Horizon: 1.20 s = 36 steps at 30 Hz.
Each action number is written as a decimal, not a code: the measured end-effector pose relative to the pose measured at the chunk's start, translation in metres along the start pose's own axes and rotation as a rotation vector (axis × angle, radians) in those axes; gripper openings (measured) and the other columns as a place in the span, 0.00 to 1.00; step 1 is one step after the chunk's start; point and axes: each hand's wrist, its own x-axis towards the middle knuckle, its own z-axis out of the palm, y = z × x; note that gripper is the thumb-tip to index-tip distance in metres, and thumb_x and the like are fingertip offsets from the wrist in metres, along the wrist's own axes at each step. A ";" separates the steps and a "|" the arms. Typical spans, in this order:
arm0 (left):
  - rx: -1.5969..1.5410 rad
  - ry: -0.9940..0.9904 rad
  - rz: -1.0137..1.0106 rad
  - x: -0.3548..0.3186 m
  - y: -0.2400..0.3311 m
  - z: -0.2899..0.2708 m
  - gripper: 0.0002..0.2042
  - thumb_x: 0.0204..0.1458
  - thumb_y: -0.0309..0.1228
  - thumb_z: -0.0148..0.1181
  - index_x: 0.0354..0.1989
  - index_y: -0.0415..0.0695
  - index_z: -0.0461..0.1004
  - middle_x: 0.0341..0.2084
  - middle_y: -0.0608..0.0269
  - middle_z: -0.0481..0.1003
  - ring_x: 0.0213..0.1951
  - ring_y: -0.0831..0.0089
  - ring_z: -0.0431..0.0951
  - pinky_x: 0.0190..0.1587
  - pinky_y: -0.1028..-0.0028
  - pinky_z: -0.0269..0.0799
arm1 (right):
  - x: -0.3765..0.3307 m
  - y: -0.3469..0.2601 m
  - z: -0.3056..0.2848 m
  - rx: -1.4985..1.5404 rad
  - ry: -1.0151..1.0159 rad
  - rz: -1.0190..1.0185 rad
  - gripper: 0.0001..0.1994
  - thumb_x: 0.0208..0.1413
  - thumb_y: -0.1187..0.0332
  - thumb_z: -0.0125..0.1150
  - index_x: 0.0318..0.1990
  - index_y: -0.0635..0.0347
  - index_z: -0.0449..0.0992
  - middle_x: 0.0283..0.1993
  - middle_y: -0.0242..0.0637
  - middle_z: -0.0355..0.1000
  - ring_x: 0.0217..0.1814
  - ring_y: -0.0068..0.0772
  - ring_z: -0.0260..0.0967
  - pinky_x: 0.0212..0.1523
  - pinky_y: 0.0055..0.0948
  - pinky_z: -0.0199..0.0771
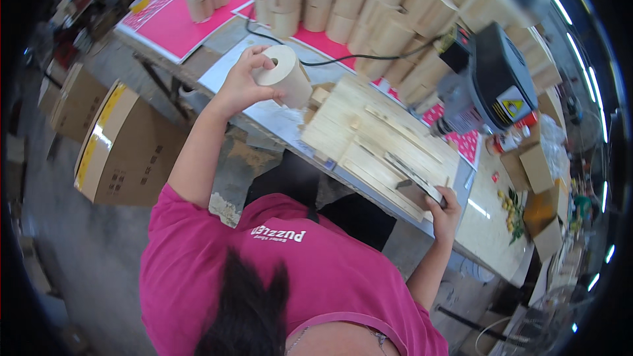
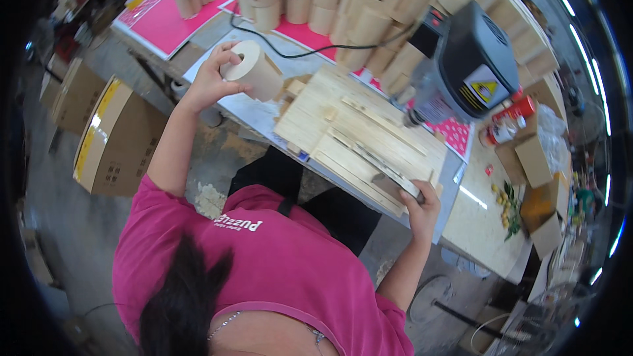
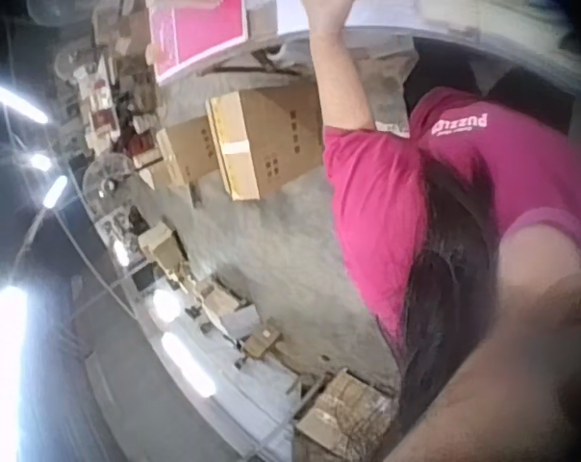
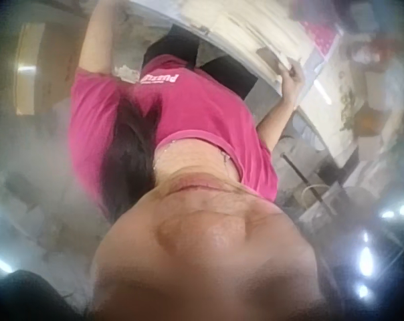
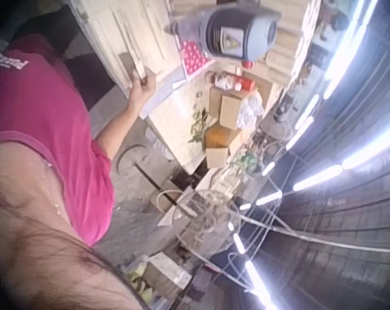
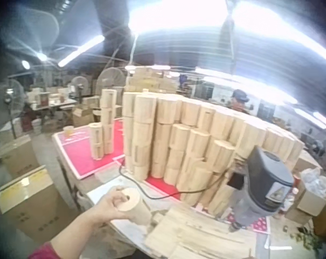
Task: Using a drill press to create holes in wooden cylindrical components for furniture manufacturing.
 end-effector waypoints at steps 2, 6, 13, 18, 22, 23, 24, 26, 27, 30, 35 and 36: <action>0.345 0.100 0.046 -0.001 -0.013 -0.016 0.23 0.24 0.27 0.72 0.32 0.42 0.68 0.52 0.53 0.59 0.54 0.59 0.62 0.54 0.68 0.60 | -0.003 0.004 0.006 0.025 0.009 0.016 0.11 0.38 0.77 0.64 0.32 0.66 0.73 0.31 0.29 0.67 0.35 0.21 0.63 0.37 0.18 0.61; 0.463 0.248 -0.037 -0.010 -0.057 -0.020 0.30 0.23 0.26 0.72 0.41 0.43 0.68 0.51 0.52 0.59 0.54 0.60 0.62 0.53 0.67 0.63 | -0.007 0.017 0.009 0.106 0.098 0.119 0.12 0.38 0.75 0.65 0.33 0.63 0.73 0.31 0.28 0.67 0.36 0.21 0.62 0.38 0.19 0.61; 0.247 0.332 -0.284 -0.026 -0.086 -0.019 0.46 0.26 0.28 0.71 0.59 0.43 0.52 0.50 0.52 0.61 0.50 0.60 0.66 0.50 0.69 0.66 | -0.013 0.028 0.018 0.178 0.201 0.121 0.18 0.37 0.75 0.66 0.39 0.60 0.70 0.34 0.29 0.67 0.40 0.25 0.63 0.43 0.24 0.63; 0.130 0.374 -0.394 -0.025 -0.090 -0.018 0.40 0.26 0.28 0.71 0.54 0.39 0.60 0.44 0.52 0.67 0.44 0.61 0.71 0.47 0.69 0.69 | -0.017 0.033 0.012 0.232 0.192 0.254 0.19 0.35 0.75 0.66 0.39 0.59 0.68 0.36 0.32 0.66 0.40 0.26 0.64 0.42 0.25 0.65; 0.064 0.488 -0.236 0.000 -0.095 -0.052 0.39 0.26 0.30 0.73 0.52 0.37 0.62 0.41 0.55 0.70 0.42 0.65 0.73 0.44 0.68 0.71 | -0.018 0.042 0.006 0.132 0.164 0.231 0.21 0.36 0.73 0.66 0.41 0.60 0.67 0.37 0.34 0.68 0.40 0.28 0.65 0.42 0.26 0.65; 0.037 0.566 -0.184 0.010 -0.094 -0.069 0.39 0.25 0.31 0.74 0.52 0.37 0.62 0.40 0.56 0.71 0.41 0.67 0.73 0.43 0.69 0.72 | -0.018 0.038 0.006 0.132 0.174 0.241 0.19 0.34 0.73 0.66 0.38 0.60 0.68 0.35 0.33 0.67 0.39 0.26 0.64 0.40 0.25 0.65; -0.167 0.558 -0.157 0.028 -0.082 -0.087 0.39 0.26 0.33 0.74 0.52 0.37 0.63 0.37 0.58 0.72 0.39 0.69 0.73 0.42 0.70 0.72 | -0.019 0.032 0.007 0.136 0.186 0.243 0.19 0.34 0.73 0.66 0.38 0.60 0.68 0.35 0.33 0.67 0.39 0.26 0.64 0.40 0.25 0.65; 0.200 0.693 -0.152 0.065 -0.075 -0.134 0.37 0.27 0.37 0.74 0.50 0.39 0.66 0.36 0.58 0.73 0.37 0.69 0.74 0.38 0.70 0.71 | -0.017 0.018 0.011 0.123 0.131 0.265 0.18 0.34 0.72 0.67 0.37 0.63 0.69 0.34 0.34 0.69 0.37 0.25 0.65 0.40 0.24 0.65; 0.245 0.716 -0.094 0.087 -0.069 -0.155 0.35 0.26 0.38 0.73 0.48 0.40 0.68 0.36 0.58 0.73 0.37 0.69 0.74 0.38 0.70 0.71 | -0.018 0.015 0.015 0.114 0.111 0.280 0.18 0.34 0.72 0.67 0.36 0.65 0.69 0.33 0.34 0.70 0.36 0.25 0.66 0.40 0.24 0.65; 0.368 0.857 0.012 0.145 -0.070 -0.219 0.34 0.27 0.39 0.72 0.46 0.38 0.69 0.35 0.56 0.74 0.35 0.68 0.75 0.37 0.69 0.71 | -0.019 0.026 0.016 0.069 0.123 0.323 0.19 0.34 0.71 0.68 0.37 0.67 0.70 0.33 0.35 0.71 0.35 0.25 0.67 0.39 0.23 0.66; 0.483 0.893 0.053 0.227 -0.102 -0.300 0.32 0.27 0.40 0.71 0.44 0.37 0.70 0.36 0.53 0.75 0.36 0.66 0.76 0.39 0.71 0.71 | -0.021 0.038 0.015 0.049 0.171 0.384 0.24 0.30 0.68 0.72 0.37 0.68 0.70 0.32 0.34 0.71 0.35 0.24 0.66 0.37 0.22 0.66; 0.475 0.877 0.059 0.237 -0.107 -0.305 0.32 0.27 0.40 0.71 0.44 0.37 0.70 0.36 0.53 0.75 0.36 0.66 0.76 0.39 0.71 0.71 | -0.021 0.037 0.016 0.042 0.184 0.393 0.23 0.30 0.67 0.73 0.36 0.66 0.70 0.31 0.32 0.69 0.32 0.23 0.65 0.34 0.21 0.65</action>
